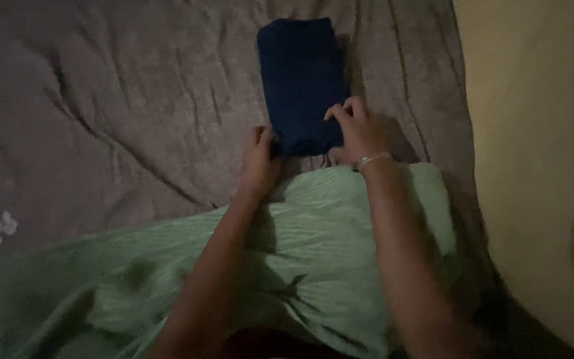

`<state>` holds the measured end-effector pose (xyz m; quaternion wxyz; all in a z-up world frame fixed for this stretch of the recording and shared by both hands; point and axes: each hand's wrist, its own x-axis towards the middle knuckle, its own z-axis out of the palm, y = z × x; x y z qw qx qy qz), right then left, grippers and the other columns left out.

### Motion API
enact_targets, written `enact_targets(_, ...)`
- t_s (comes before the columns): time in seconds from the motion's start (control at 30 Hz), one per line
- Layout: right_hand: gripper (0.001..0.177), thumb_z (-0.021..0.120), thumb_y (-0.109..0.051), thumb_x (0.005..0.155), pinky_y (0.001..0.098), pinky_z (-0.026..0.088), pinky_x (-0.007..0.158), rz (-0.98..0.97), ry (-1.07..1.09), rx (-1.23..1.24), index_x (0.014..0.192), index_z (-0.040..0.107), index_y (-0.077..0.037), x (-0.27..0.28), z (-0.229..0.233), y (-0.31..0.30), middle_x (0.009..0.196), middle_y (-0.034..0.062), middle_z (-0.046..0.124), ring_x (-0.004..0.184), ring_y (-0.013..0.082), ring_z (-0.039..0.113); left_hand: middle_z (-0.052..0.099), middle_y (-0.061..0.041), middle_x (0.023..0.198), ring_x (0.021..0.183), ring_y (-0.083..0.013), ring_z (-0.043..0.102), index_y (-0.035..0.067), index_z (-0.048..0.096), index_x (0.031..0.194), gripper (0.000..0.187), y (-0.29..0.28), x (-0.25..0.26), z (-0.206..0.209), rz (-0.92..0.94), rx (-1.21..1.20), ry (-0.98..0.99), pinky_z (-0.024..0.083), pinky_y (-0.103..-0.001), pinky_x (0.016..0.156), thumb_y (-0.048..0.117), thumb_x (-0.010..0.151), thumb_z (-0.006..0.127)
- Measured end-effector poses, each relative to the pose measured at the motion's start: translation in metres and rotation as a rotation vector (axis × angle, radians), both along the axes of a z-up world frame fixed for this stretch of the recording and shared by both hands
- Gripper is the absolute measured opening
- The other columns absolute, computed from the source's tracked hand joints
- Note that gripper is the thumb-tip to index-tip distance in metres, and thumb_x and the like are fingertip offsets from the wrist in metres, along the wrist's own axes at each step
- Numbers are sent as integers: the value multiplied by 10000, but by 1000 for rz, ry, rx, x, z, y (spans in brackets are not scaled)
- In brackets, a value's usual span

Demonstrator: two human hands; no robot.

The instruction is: The person folds a pair of trousers on a bed and places them into an open suitcase, then unfolds and spreads out a patterned shirt.

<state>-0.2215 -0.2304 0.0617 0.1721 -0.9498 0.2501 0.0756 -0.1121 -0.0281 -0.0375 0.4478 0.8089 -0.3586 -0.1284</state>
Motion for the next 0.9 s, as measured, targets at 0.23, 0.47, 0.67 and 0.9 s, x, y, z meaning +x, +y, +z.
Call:
enact_targets(0.23,419,791,51,751,451,558,819,-162,-78,37,1070,577,-116,8,-18,8,1055,113,601,976,322,650,591,-217,1081,972,-443,606,-22,597,1111,401,-13,10,17,55,37,-40,513,-488,824,-156,732,596)
enact_targets(0.47,571,914,-106,646,502,462,956,-188,-75,-2,1127,611,-154,7,-7,6,1233,157,601,1162,377,569,574,-211,1112,1017,-423,605,2,576,1147,477,-10,0,17,196,-30,54,515,-475,876,-85,690,681)
enact_targets(0.67,968,762,-542,771,505,347,1185,-873,-166,746,1561,402,-113,8,10,-13,1593,181,439,1476,337,417,548,-248,1346,1216,-359,581,-34,441,1401,669,-5,1,21,339,-134,639,463,-432,1018,275,897,753)
enact_targets(0.9,1107,847,-548,731,494,260,1233,-887,97,885,1555,383,28,23,-46,-33,1638,240,347,1513,369,307,570,-242,1417,1277,-405,585,-78,473,1436,837,-51,10,15,598,-92,1235,514,-474,1006,321,780,806)
